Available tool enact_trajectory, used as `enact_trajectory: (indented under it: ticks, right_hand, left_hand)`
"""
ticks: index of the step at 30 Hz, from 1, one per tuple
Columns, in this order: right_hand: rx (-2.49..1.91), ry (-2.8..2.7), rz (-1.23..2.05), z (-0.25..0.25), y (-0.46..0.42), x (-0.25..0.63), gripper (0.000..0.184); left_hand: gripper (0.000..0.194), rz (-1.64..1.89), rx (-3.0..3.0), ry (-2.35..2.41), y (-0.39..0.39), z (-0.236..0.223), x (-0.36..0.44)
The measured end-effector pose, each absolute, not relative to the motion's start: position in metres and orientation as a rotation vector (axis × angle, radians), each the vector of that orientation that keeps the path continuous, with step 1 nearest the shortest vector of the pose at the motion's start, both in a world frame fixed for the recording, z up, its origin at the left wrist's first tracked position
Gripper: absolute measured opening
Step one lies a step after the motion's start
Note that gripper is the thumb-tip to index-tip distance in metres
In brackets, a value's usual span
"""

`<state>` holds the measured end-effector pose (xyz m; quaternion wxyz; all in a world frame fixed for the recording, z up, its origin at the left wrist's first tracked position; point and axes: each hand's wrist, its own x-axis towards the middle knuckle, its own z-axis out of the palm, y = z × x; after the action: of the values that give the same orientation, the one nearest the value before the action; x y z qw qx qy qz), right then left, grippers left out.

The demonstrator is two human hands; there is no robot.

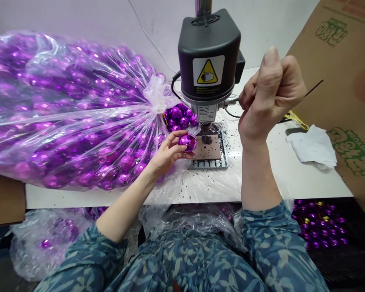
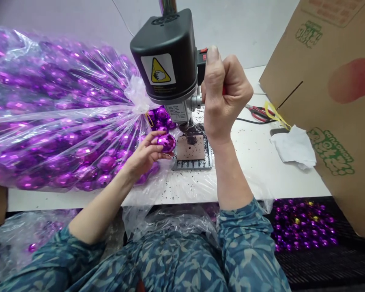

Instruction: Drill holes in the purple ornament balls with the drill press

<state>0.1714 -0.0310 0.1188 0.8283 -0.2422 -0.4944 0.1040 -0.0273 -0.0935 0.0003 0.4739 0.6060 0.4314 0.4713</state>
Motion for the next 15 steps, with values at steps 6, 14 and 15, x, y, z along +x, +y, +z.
enact_trajectory:
  ticks: [6, 14, 15]
  right_hand:
    - [-0.510, -1.051, 0.229, 0.118, -0.029, 0.171, 0.064]
    - [-0.432, -1.092, 0.233, 0.114, -0.031, 0.173, 0.054]
    - [-0.415, -1.094, 0.241, 0.113, -0.031, 0.173, 0.053]
  left_hand:
    - [0.043, 1.179, 1.325, 1.009, -0.091, -0.045, 0.008]
    - [0.054, 1.372, 1.280, 1.131, -0.055, -0.073, 0.017]
    - [0.053, 1.377, 1.270, 1.118, -0.053, -0.074, 0.018]
